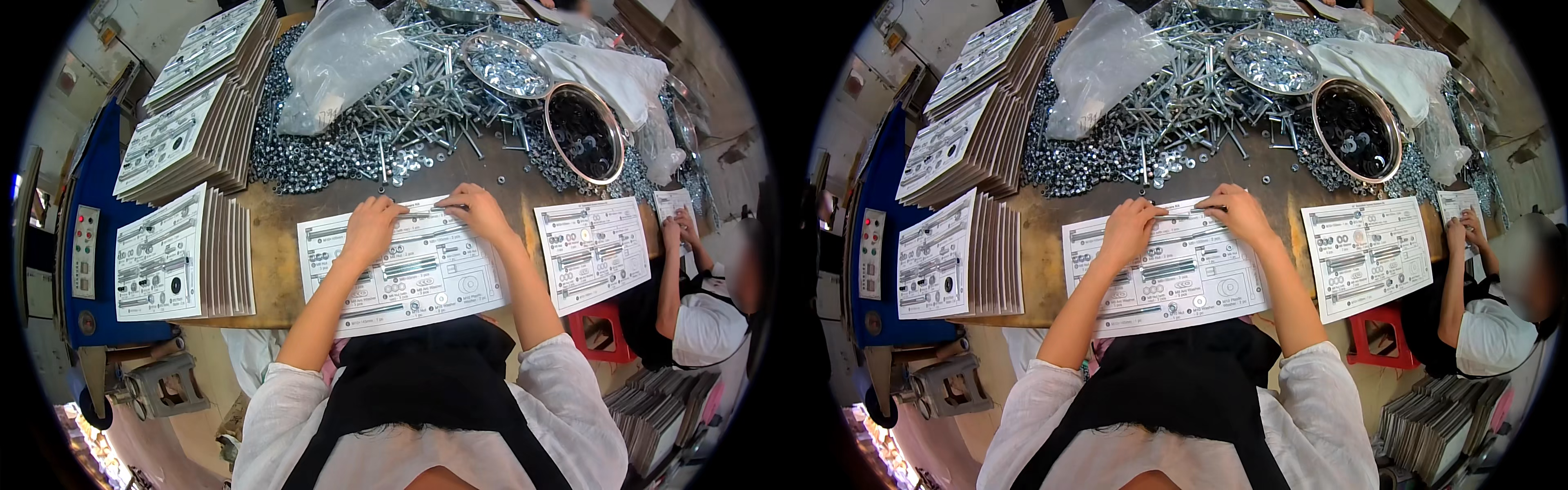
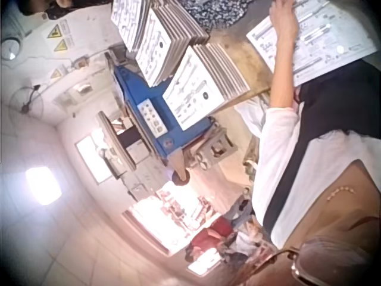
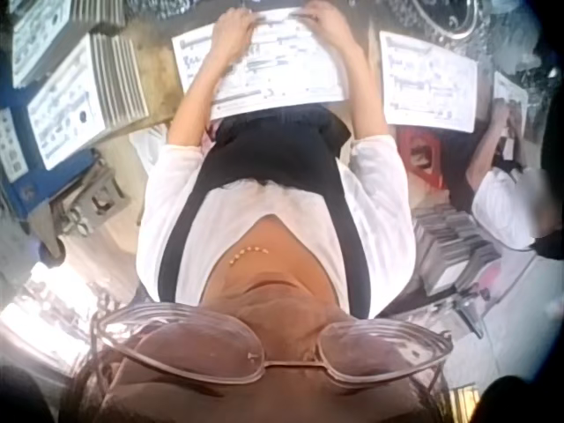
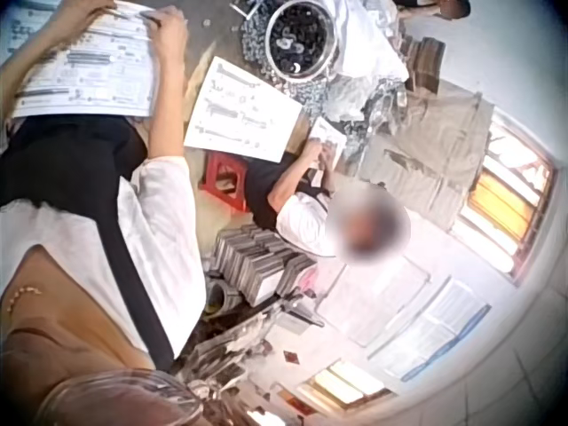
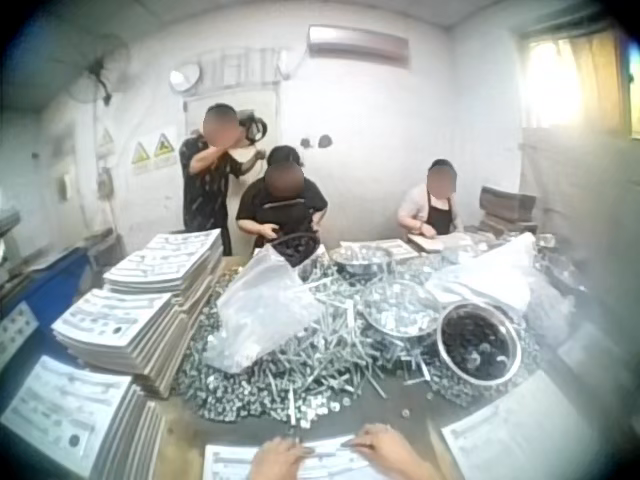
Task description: The person picks bolts, nuts, and washers from a large pile and places them into designated slots on a printed cardboard template. They repeat this process, completing one template and moving it to a stack before starting on the next.
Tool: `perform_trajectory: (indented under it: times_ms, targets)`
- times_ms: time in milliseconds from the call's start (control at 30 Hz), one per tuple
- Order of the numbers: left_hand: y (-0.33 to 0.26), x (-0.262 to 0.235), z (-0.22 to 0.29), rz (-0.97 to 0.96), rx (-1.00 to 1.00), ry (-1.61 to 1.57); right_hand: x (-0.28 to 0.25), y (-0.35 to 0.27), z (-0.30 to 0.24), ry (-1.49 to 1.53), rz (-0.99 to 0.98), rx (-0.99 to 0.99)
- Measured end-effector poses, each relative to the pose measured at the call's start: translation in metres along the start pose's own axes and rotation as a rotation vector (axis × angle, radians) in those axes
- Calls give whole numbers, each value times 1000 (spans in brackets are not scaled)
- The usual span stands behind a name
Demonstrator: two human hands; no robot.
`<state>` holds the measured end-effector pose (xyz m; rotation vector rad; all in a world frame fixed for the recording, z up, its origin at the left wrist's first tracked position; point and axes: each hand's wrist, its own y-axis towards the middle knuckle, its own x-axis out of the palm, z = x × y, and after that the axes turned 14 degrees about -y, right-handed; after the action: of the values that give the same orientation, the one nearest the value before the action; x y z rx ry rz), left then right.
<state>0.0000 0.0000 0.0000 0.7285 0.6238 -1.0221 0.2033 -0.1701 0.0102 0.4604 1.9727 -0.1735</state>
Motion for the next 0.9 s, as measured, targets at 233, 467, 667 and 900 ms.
perform_trajectory:
  times_ms: [233,467,667,900]
  targets:
    - [13,11,10,65,53,-4,-3,4,16,89,1,-35]
    - [3,1,6,9,-8,6,8,2,10,147,-10,-25]
    - [5,-3,10,-29,-57,-11,8,0,6,126,-17,-7]
    - [3,-11,14,16,-15,-34,3,16,11,222,253,39]
